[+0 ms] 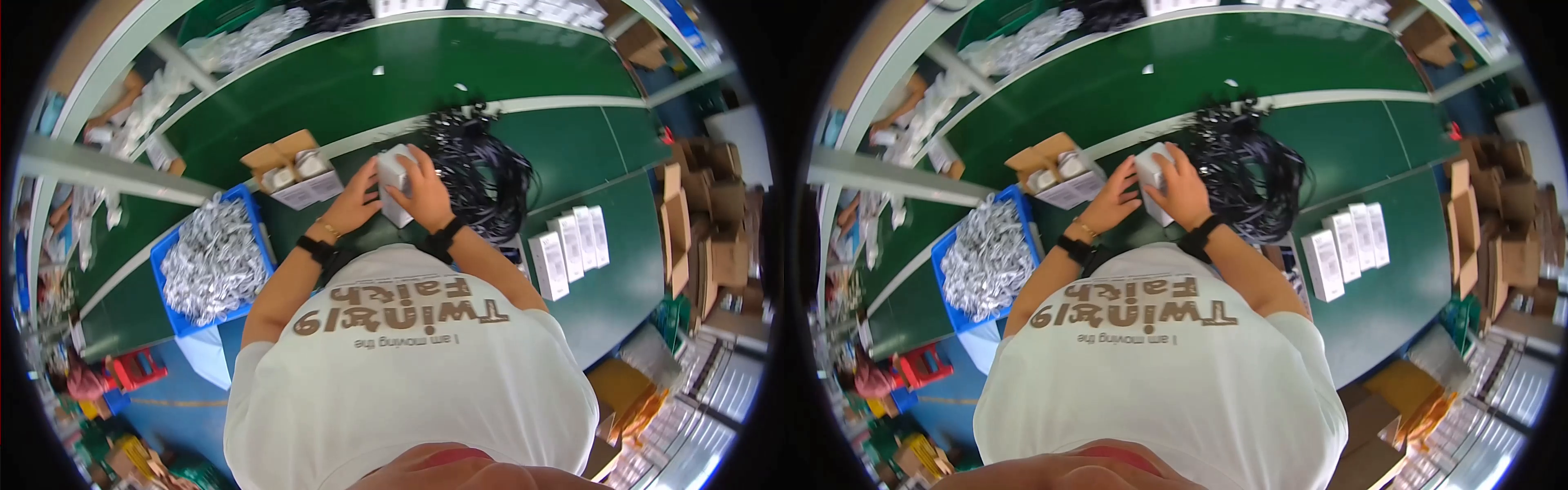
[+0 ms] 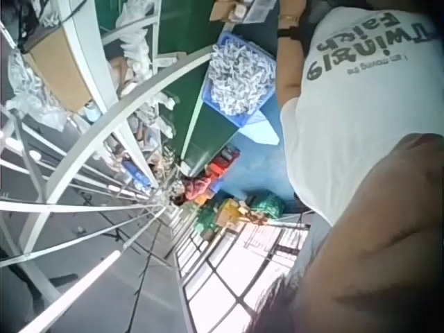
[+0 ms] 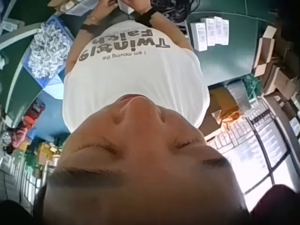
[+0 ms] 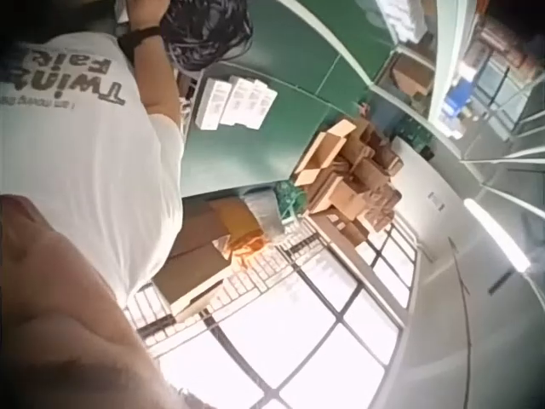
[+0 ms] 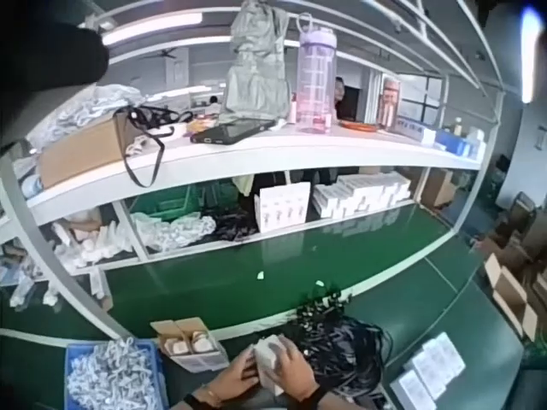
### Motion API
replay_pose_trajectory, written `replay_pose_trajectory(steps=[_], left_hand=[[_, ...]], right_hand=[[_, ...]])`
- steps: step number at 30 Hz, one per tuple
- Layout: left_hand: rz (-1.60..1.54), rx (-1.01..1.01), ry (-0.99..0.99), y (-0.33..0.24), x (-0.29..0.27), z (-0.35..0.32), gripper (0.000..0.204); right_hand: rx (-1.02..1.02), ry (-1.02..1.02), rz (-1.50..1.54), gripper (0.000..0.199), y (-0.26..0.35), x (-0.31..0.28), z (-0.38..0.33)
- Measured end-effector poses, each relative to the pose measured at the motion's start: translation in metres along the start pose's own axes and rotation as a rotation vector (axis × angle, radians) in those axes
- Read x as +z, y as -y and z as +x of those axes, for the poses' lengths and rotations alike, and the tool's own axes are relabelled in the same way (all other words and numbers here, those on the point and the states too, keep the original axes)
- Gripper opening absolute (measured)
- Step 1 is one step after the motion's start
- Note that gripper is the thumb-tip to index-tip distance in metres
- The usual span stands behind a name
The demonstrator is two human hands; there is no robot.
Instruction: The person packages mini fans by placing a fan into a box and setting it aside. They then pick up a white cable and a black lanyard, wrap the cable around the lanyard, and tuck the bundle into the box before closing it.
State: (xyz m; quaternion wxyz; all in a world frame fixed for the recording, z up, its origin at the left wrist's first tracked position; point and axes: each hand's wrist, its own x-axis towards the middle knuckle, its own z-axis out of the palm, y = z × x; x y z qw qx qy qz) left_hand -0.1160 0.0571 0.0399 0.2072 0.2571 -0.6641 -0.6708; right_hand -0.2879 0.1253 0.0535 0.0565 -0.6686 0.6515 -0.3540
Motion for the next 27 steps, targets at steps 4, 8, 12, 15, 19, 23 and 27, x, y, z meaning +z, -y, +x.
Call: replay_pose_trajectory(steps=[4,8,12,15,19,23,27], left_hand=[[0.108,-0.038,0.006,0.001,0.004,-0.006,0.076],[0.129,-0.062,-0.029,0.015,-0.004,-0.007,0.062],[0.126,-0.108,-0.092,0.038,-0.016,-0.016,0.051],[0.119,-0.140,-0.125,0.046,-0.018,-0.017,0.046],[0.112,-0.173,-0.186,0.057,-0.012,-0.016,0.042],[0.133,-0.181,-0.246,0.058,-0.008,-0.010,0.039],[0.180,-0.177,-0.283,0.055,-0.005,-0.011,0.037]], right_hand=[[0.165,-0.111,0.243,0.052,-0.029,-0.024,-0.013],[0.302,-0.252,0.455,0.050,-0.073,-0.069,-0.043],[0.425,0.055,0.178,0.046,-0.100,-0.149,-0.098],[0.518,0.284,-0.053,0.044,-0.115,-0.169,-0.146],[0.613,0.529,-0.357,0.044,-0.133,-0.180,-0.181],[0.666,0.579,-0.510,0.043,-0.156,-0.187,-0.186],[0.518,0.462,-0.780,0.045,-0.193,-0.186,-0.202]])
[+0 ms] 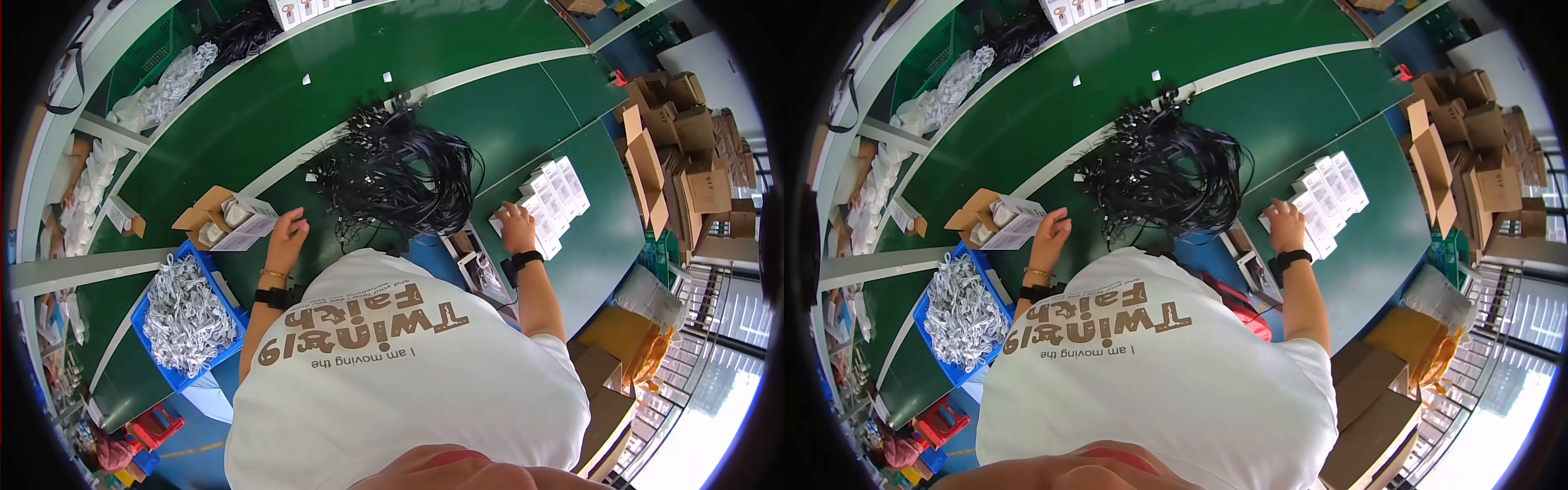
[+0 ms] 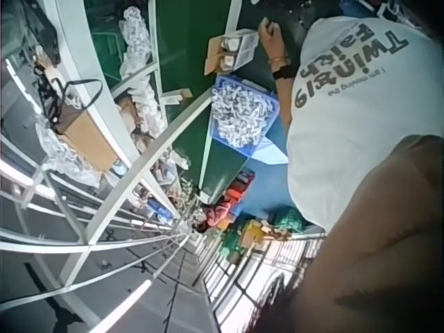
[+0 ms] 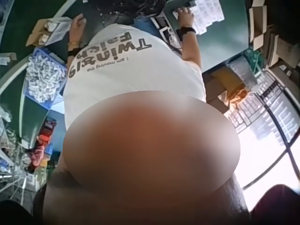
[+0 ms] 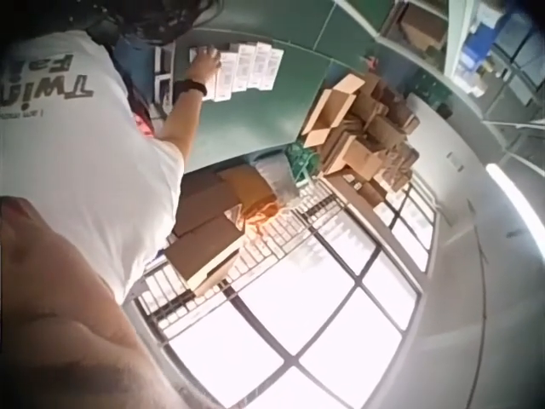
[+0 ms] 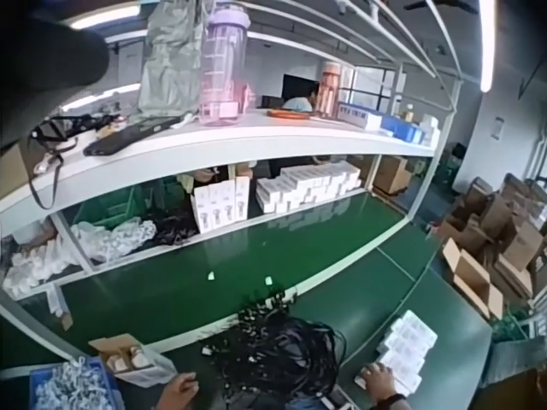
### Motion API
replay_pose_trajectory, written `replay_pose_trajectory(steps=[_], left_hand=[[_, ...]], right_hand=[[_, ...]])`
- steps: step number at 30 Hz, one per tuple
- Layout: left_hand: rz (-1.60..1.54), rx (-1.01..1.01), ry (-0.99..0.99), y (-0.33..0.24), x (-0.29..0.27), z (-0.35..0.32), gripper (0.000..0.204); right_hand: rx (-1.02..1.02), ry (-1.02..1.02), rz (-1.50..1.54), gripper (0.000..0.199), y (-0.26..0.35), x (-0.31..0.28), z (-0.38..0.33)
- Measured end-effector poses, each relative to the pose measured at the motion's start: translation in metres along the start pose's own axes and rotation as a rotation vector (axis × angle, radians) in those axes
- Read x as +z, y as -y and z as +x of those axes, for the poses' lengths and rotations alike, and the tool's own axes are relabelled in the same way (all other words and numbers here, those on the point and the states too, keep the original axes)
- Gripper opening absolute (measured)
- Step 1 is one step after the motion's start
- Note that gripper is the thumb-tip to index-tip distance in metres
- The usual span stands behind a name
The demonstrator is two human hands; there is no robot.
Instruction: The person packages mini fans by placing a fan into a box and setting it aside. They then pick up a white cable and a black lanyard, wrap the cable around the lanyard, and tuck the bundle into the box before closing it.
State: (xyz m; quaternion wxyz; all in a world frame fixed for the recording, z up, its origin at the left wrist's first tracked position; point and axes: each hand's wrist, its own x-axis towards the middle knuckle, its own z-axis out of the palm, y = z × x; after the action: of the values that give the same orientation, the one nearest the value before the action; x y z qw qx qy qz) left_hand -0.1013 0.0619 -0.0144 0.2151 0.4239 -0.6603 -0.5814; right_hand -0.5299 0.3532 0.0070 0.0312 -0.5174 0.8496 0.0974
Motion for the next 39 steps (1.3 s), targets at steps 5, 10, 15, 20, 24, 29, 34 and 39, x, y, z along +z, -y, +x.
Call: replay_pose_trajectory(steps=[5,10,15,20,24,29,34,39], left_hand=[[0.034,0.019,-0.055,0.003,-0.003,-0.011,0.037],[0.097,-0.030,-0.121,0.000,-0.015,-0.032,0.034],[0.223,-0.074,-0.118,0.005,-0.020,-0.050,0.033],[0.263,-0.150,-0.095,-0.011,-0.012,-0.060,0.032],[0.300,-0.130,-0.093,-0.023,-0.003,-0.057,0.032],[0.281,-0.115,-0.132,-0.024,-0.003,-0.057,0.031],[0.258,-0.090,-0.172,-0.019,-0.008,-0.059,0.029],[0.232,-0.118,-0.209,-0.003,-0.016,-0.069,0.029]], right_hand=[[0.171,-0.219,0.126,0.046,0.006,-0.021,0.044],[0.423,-0.255,0.128,0.041,-0.056,-0.026,0.094],[0.549,-0.175,-0.003,0.035,-0.128,0.007,0.112],[0.514,-0.041,0.062,0.032,-0.141,0.015,0.114],[0.474,-0.037,0.016,0.030,-0.144,0.012,0.122],[0.466,-0.084,0.007,0.029,-0.148,0.028,0.126],[0.461,-0.058,0.034,0.027,-0.179,0.064,0.134],[0.209,-0.479,0.237,0.034,-0.069,0.024,0.148]])
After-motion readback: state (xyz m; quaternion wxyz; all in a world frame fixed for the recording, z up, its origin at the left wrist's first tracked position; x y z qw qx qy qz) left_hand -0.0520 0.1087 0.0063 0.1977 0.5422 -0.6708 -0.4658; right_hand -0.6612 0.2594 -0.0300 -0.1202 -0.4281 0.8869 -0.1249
